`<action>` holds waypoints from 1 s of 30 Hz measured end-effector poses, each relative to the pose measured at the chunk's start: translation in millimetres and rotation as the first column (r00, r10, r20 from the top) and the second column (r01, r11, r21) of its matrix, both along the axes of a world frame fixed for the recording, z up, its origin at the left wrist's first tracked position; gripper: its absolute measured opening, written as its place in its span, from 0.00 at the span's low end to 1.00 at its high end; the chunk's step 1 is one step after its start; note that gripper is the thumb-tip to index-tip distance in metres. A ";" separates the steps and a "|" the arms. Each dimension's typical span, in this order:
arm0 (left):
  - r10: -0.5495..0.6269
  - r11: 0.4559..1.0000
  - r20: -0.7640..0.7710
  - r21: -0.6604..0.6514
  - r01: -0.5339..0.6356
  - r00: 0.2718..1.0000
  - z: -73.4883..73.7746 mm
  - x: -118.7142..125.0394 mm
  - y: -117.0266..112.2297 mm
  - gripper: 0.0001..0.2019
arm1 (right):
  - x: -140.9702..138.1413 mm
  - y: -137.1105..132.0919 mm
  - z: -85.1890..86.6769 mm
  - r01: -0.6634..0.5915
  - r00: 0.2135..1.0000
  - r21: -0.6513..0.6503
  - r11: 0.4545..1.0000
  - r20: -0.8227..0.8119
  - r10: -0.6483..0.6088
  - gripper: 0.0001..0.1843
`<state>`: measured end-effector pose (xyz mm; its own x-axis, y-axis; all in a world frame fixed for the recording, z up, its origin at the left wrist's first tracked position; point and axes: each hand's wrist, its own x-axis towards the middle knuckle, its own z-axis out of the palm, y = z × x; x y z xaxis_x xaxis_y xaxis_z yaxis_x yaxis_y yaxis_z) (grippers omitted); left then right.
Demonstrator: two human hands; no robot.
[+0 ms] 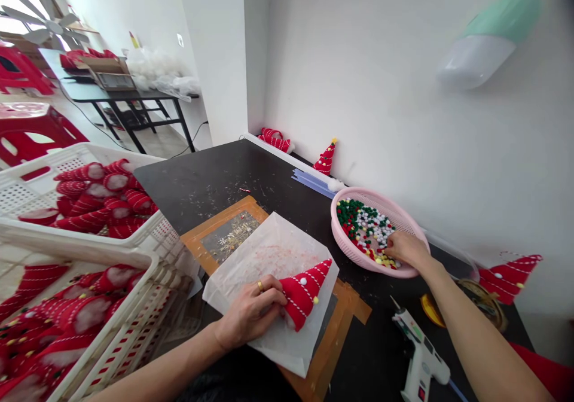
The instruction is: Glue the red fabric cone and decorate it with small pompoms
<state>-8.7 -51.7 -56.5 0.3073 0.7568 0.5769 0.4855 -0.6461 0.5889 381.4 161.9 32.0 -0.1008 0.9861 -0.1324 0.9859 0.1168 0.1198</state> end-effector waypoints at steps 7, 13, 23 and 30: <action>-0.020 1.000 0.004 0.004 0.020 1.000 -2.7 -0.9 0.7 0.08 | -43.8 -45.0 35.5 -0.139 0.922 0.211 0.968 -0.329 0.204 0.09; -0.023 1.000 0.007 -0.001 0.023 1.000 -1.7 -0.6 0.6 0.08 | -105.1 -96.9 33.0 -0.453 0.631 0.208 0.867 -0.612 0.477 0.07; -0.016 1.000 0.003 0.003 0.015 1.000 -5.6 -0.5 0.3 0.09 | -138.2 -100.1 6.1 -0.600 0.693 0.111 0.793 -0.423 0.584 0.09; -0.016 1.000 0.001 -0.012 0.016 1.000 -5.1 -0.6 0.1 0.09 | -141.1 -104.7 -13.2 -0.638 0.699 0.068 0.767 -0.368 0.614 0.10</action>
<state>-9.4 -51.6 -61.6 0.3189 0.7585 0.5683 0.4746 -0.6468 0.5970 240.3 57.2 18.8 -0.7424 0.6697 -0.0190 0.6530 0.7170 -0.2440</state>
